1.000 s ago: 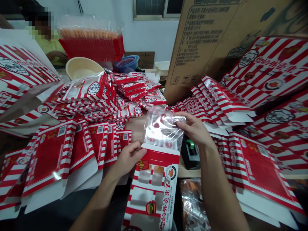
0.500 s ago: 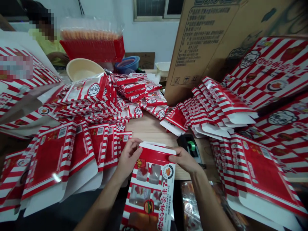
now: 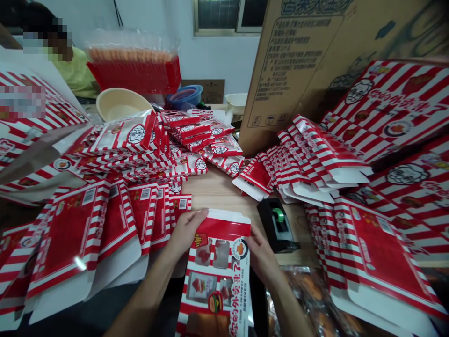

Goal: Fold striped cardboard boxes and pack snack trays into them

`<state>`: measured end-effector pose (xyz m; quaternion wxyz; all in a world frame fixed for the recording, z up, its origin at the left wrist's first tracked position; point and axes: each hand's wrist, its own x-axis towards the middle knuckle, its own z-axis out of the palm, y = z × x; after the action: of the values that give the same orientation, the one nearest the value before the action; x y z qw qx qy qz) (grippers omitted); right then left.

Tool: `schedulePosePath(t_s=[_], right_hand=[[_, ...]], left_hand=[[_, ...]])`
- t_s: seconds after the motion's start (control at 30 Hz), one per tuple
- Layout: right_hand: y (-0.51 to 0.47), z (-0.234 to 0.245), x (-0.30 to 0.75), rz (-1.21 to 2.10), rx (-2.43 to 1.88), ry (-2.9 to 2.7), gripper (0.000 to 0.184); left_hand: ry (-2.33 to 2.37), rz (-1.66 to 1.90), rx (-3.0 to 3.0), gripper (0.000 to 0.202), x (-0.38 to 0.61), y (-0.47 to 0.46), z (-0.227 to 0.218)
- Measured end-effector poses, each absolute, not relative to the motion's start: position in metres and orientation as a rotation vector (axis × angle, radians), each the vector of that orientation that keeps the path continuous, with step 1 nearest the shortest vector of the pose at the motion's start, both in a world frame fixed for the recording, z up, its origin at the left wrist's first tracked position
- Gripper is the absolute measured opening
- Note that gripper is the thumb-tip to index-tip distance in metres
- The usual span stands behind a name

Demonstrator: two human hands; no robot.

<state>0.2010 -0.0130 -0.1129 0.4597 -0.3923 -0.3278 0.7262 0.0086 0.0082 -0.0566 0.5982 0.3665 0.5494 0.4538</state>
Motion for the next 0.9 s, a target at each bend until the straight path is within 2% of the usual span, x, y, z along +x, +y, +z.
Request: schedulePosePath(t_s=[0.1, 0.23, 0.37, 0.5, 0.63, 0.9], right_hand=[[-0.041, -0.114, 0.189, 1.811, -1.058, -0.707, 0.064], [-0.053, -0.109, 0.182, 1.750, -1.118, -0.585, 0.064], [-0.037, -0.102, 0.186, 1.602, -1.084, -0.550, 0.054], [-0.023, -0.098, 0.190, 1.684, -1.055, -0.443, 0.043], [-0.022, -0.100, 0.189, 1.679, -1.039, -0.359, 0.041], [-0.016, -0.091, 0.191, 1.684, -1.135, -0.475, 0.042]], left_hand=[[1.286, 1.056, 0.790, 0.033, 0.011, 0.009, -0.062], [1.215, 1.023, 0.642, 0.032, 0.016, 0.006, -0.066], [1.081, 0.901, 0.638, 0.033, 0.019, 0.002, -0.059], [1.140, 0.954, 0.667, 0.033, 0.024, 0.001, -0.055], [1.211, 1.074, 0.625, 0.029, 0.026, -0.002, -0.058], [1.180, 1.022, 0.612, 0.030, 0.028, -0.003, -0.058]])
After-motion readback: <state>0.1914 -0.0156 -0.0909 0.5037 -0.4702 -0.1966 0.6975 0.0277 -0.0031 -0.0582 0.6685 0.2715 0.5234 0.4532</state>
